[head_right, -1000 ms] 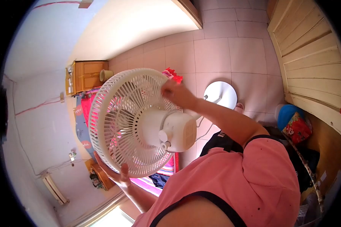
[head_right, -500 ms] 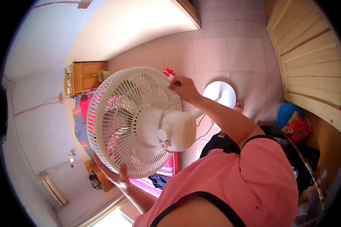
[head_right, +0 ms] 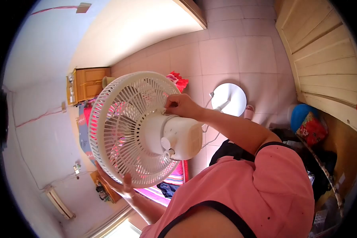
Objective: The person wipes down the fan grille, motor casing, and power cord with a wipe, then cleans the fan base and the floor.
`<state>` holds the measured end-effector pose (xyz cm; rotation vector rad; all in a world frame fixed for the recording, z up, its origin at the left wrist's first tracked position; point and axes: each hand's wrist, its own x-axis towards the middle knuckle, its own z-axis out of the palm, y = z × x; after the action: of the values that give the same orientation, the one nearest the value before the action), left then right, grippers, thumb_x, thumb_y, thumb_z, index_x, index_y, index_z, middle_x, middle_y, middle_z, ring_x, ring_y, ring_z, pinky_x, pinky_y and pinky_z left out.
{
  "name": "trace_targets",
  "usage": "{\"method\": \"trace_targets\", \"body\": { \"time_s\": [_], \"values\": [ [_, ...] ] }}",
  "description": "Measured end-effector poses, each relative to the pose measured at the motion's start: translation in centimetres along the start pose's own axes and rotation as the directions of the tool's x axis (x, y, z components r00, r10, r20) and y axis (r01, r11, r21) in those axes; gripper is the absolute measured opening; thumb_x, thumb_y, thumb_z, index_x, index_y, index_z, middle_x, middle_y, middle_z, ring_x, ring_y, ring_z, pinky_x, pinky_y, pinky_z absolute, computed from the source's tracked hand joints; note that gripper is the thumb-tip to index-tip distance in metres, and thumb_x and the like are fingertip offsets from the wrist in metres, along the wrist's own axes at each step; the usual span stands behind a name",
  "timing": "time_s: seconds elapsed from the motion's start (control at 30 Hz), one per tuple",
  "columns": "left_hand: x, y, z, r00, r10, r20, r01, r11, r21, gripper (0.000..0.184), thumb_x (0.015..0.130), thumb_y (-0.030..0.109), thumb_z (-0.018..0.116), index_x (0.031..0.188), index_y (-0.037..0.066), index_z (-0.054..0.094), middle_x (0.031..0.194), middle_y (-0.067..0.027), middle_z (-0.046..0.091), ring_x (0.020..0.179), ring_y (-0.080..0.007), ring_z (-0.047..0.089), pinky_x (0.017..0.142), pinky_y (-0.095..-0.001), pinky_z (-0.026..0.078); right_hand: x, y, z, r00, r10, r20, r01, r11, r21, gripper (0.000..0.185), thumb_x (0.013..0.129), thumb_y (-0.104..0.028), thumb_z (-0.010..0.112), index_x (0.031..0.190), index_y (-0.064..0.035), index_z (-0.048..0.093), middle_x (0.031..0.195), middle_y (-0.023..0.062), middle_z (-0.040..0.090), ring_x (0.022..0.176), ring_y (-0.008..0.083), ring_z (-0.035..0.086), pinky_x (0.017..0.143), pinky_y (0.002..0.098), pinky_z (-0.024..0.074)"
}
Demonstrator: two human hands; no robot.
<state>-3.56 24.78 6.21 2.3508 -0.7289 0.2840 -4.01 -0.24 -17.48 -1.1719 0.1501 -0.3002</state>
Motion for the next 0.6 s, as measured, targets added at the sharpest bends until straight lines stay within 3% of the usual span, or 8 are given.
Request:
{"method": "trace_targets", "body": {
  "time_s": [0.03, 0.13, 0.23, 0.3, 0.37, 0.5, 0.57, 0.6],
  "values": [
    [-0.1, -0.3, -0.3, 1.000, 0.007, 0.006, -0.007, 0.999, 0.032, 0.117, 0.067, 0.061, 0.075, 0.146, -0.004, 0.019, 0.145, -0.0230, 0.031, 0.133, -0.0350, 0.033, 0.108, -0.0474, 0.029, -0.1, -0.8, -0.2, 1.000, 0.003, 0.000, -0.003, 0.999, -0.051, 0.011, 0.077, -0.005, 0.072, 0.082, -0.0010, 0.063, 0.076, 0.0033, 0.063, 0.073, 0.0086, 0.059, 0.067, 0.0252, 0.0483],
    [0.1, 0.0, -0.4, 1.000, 0.013, 0.010, -0.014, 0.998, 0.067, 0.116, 0.067, 0.060, 0.075, 0.146, -0.004, 0.019, 0.145, -0.0227, 0.031, 0.133, -0.0350, 0.033, 0.108, -0.0478, 0.029, 2.1, 0.5, -1.7, 0.969, 0.152, -0.196, -0.141, 0.988, 0.069, 0.014, 0.078, -0.007, 0.073, 0.084, -0.0009, 0.062, 0.075, 0.0030, 0.062, 0.073, 0.0087, 0.058, 0.067, 0.0252, 0.0476],
    [0.3, 0.0, 0.0, 0.999, 0.030, 0.013, -0.031, 0.998, 0.055, 0.116, 0.067, 0.060, 0.075, 0.146, -0.003, 0.019, 0.145, -0.0226, 0.031, 0.133, -0.0351, 0.033, 0.108, -0.0481, 0.029, 1.4, 0.9, -1.2, 0.964, 0.128, -0.232, -0.138, 0.990, -0.029, 0.012, 0.083, -0.006, 0.070, 0.089, -0.0012, 0.061, 0.077, -0.0002, 0.060, 0.073, 0.0060, 0.055, 0.068, 0.0223, 0.0463],
    [0.3, 0.0, -0.1, 0.999, 0.039, 0.015, -0.039, 0.998, 0.044, 0.116, 0.067, 0.060, 0.075, 0.147, -0.003, 0.019, 0.145, -0.0225, 0.031, 0.133, -0.0351, 0.033, 0.108, -0.0482, 0.029, 1.3, 1.5, -0.9, 0.958, 0.144, -0.250, -0.146, 0.989, 0.011, 0.011, 0.083, -0.007, 0.069, 0.090, -0.0010, 0.062, 0.078, -0.0001, 0.059, 0.072, 0.0059, 0.053, 0.068, 0.0221, 0.0456],
    [0.4, 0.1, 0.1, 0.998, 0.055, 0.008, -0.055, 0.998, -0.001, 0.116, 0.067, 0.060, 0.075, 0.147, -0.003, 0.019, 0.146, -0.0229, 0.031, 0.134, -0.0351, 0.033, 0.108, -0.0482, 0.029, 1.3, 2.7, -0.7, 0.919, 0.096, -0.383, -0.079, 0.995, 0.061, 0.011, 0.084, -0.006, 0.068, 0.092, -0.0010, 0.062, 0.079, 0.0004, 0.060, 0.073, 0.0059, 0.053, 0.068, 0.0223, 0.0451],
    [0.7, 0.5, 0.6, 0.999, 0.041, -0.014, -0.042, 0.999, -0.024, 0.116, 0.067, 0.060, 0.074, 0.147, -0.003, 0.019, 0.146, -0.0234, 0.031, 0.134, -0.0354, 0.033, 0.108, -0.0481, 0.029, 1.1, 1.1, -0.5, 0.950, 0.121, -0.287, -0.074, 0.983, 0.167, 0.015, 0.079, -0.006, 0.069, 0.092, 0.0005, 0.065, 0.077, 0.0041, 0.063, 0.072, 0.0073, 0.056, 0.065, 0.0243, 0.0462],
    [0.6, 0.6, 0.5, 0.998, 0.068, -0.011, -0.068, 0.998, -0.007, 0.115, 0.068, 0.059, 0.074, 0.146, -0.003, 0.018, 0.146, -0.0236, 0.031, 0.134, -0.0358, 0.032, 0.108, -0.0483, 0.028, 0.1, -1.6, 0.3, 0.994, 0.080, -0.075, -0.078, 0.997, 0.028, 0.014, 0.080, -0.006, 0.068, 0.091, 0.0008, 0.065, 0.078, 0.0044, 0.064, 0.073, 0.0075, 0.058, 0.067, 0.0241, 0.0475],
    [0.5, 0.4, 0.4, 0.998, 0.069, -0.011, -0.069, 0.998, -0.008, 0.115, 0.068, 0.059, 0.074, 0.146, -0.003, 0.018, 0.146, -0.0236, 0.031, 0.134, -0.0358, 0.032, 0.108, -0.0483, 0.028, 0.3, -0.8, 0.2, 0.994, 0.035, -0.100, -0.040, 0.998, -0.044, 0.013, 0.079, -0.007, 0.069, 0.089, 0.0006, 0.065, 0.080, 0.0047, 0.065, 0.074, 0.0082, 0.060, 0.069, 0.0244, 0.0489]
  ]
}}
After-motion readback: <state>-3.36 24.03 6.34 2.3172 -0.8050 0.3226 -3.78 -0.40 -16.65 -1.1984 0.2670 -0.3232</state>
